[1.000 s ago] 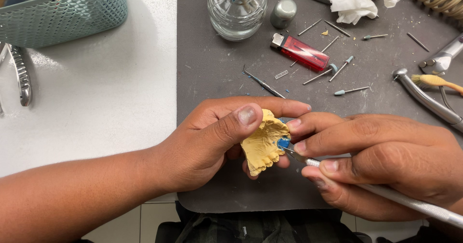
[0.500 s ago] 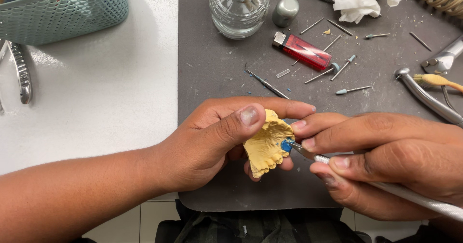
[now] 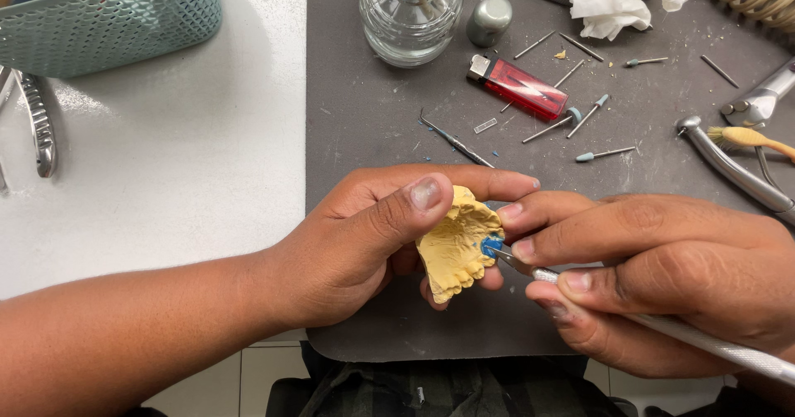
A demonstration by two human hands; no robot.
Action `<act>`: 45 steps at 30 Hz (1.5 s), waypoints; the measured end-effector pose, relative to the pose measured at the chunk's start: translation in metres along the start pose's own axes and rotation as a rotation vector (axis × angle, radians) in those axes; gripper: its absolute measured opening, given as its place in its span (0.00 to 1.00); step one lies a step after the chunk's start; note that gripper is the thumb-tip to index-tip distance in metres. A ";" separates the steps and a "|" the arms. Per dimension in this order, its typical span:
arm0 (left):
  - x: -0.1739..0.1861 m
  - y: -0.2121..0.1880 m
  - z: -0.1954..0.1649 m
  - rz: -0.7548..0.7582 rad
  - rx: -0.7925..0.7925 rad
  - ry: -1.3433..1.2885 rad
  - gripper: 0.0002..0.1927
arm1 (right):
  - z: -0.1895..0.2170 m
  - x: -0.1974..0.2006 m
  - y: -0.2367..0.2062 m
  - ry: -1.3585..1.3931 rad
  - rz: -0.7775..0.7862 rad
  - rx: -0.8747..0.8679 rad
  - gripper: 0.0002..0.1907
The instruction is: The person holds a yellow dental stone cast of a jaw in one hand and uses a metal wax carver to sculpt and smooth blue wax on the teeth, rotating the cast to reach different surfaces. Near the end they set the cast down, pick up the removed blue wax piece, and reach toward a tool organizer on the bench.
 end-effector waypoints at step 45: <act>-0.004 -0.002 -0.004 0.015 0.006 0.026 0.35 | -0.003 -0.002 -0.005 -0.035 -0.005 0.019 0.13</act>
Point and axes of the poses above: each hand's wrist, its own y-axis towards the middle knuckle, its own x-axis out of the back of the hand, z = x × y, the point moved 7 cm from there along y, towards the middle knuckle, and after that the axes turned 14 degrees about z, right-handed, at the moved point
